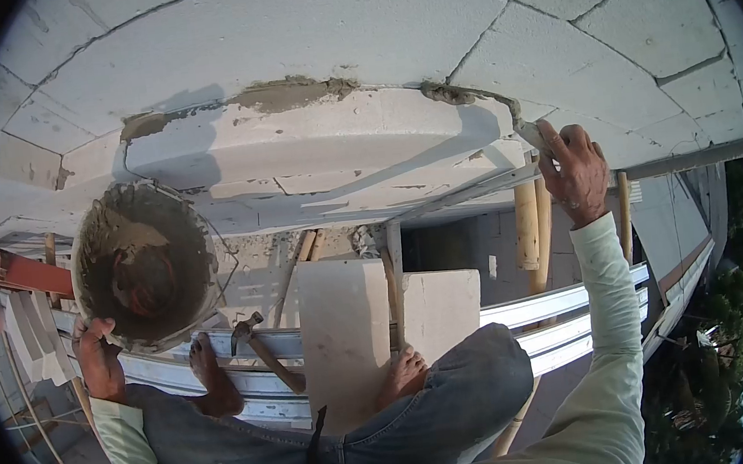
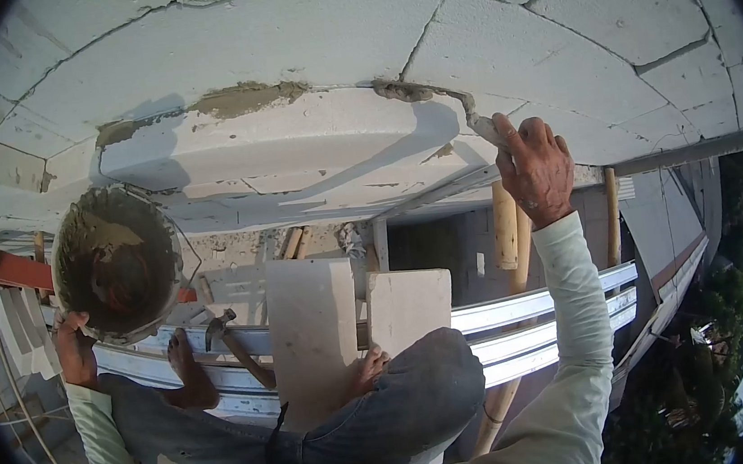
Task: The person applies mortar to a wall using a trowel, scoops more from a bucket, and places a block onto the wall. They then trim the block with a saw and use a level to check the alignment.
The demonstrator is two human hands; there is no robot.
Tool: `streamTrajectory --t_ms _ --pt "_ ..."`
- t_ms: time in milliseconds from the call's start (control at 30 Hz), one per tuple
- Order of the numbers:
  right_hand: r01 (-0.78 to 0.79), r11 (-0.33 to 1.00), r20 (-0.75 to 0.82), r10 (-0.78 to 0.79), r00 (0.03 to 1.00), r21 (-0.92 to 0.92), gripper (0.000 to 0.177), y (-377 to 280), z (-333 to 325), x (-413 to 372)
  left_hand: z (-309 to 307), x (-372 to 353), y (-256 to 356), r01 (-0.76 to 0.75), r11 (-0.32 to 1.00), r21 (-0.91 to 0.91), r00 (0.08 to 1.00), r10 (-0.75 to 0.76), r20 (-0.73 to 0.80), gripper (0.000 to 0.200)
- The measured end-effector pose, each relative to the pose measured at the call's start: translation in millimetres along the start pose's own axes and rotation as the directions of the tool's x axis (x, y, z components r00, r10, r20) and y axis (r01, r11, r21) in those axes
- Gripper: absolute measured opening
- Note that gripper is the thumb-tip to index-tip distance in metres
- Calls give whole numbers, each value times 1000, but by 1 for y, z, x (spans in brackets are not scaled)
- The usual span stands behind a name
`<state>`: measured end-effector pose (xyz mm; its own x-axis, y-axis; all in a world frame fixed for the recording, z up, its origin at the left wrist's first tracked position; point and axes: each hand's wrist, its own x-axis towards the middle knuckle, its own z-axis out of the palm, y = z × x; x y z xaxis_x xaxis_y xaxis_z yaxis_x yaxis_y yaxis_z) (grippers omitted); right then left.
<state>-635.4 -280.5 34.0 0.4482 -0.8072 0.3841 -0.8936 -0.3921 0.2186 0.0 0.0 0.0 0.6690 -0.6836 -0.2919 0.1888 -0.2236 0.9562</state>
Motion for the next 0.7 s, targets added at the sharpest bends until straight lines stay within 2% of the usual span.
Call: streamTrajectory --t_ms 67,100,200,300,367,400,467,567,700 --pt "56 998 22 -56 998 -38 53 0 5 3 4 3 -7 -50 999 17 998 49 36 8" --pt "33 999 -13 -33 999 -8 53 -11 8 2 -2 2 11 -96 995 40 995 95 30 8" --pt "60 998 -27 -60 998 -6 50 -17 -6 4 -3 0 1 -65 997 36 998 65 4 8" --pt "68 997 -46 -69 997 -27 51 -19 -4 6 -16 7 -5 -50 997 66 995 44 95 11" --pt "31 1000 1 -31 1000 -6 53 -17 1 9 -21 10 -9 -99 991 87 983 84 163 13" --pt "35 999 -5 -35 999 -2 53 -19 -1 12 -9 3 -1 -103 991 86 984 89 157 13" --pt "16 998 -83 -11 996 59 53 -24 -8 9 29 -16 17 -60 997 47 997 58 41 11" --pt "52 997 -5 -52 999 -51 52 -20 2 12 20 -9 12 -81 991 104 997 79 22 10" --pt "55 998 -33 -55 998 -22 51 -23 -6 12 16 -6 4 -23 999 34 1000 24 -11 9"
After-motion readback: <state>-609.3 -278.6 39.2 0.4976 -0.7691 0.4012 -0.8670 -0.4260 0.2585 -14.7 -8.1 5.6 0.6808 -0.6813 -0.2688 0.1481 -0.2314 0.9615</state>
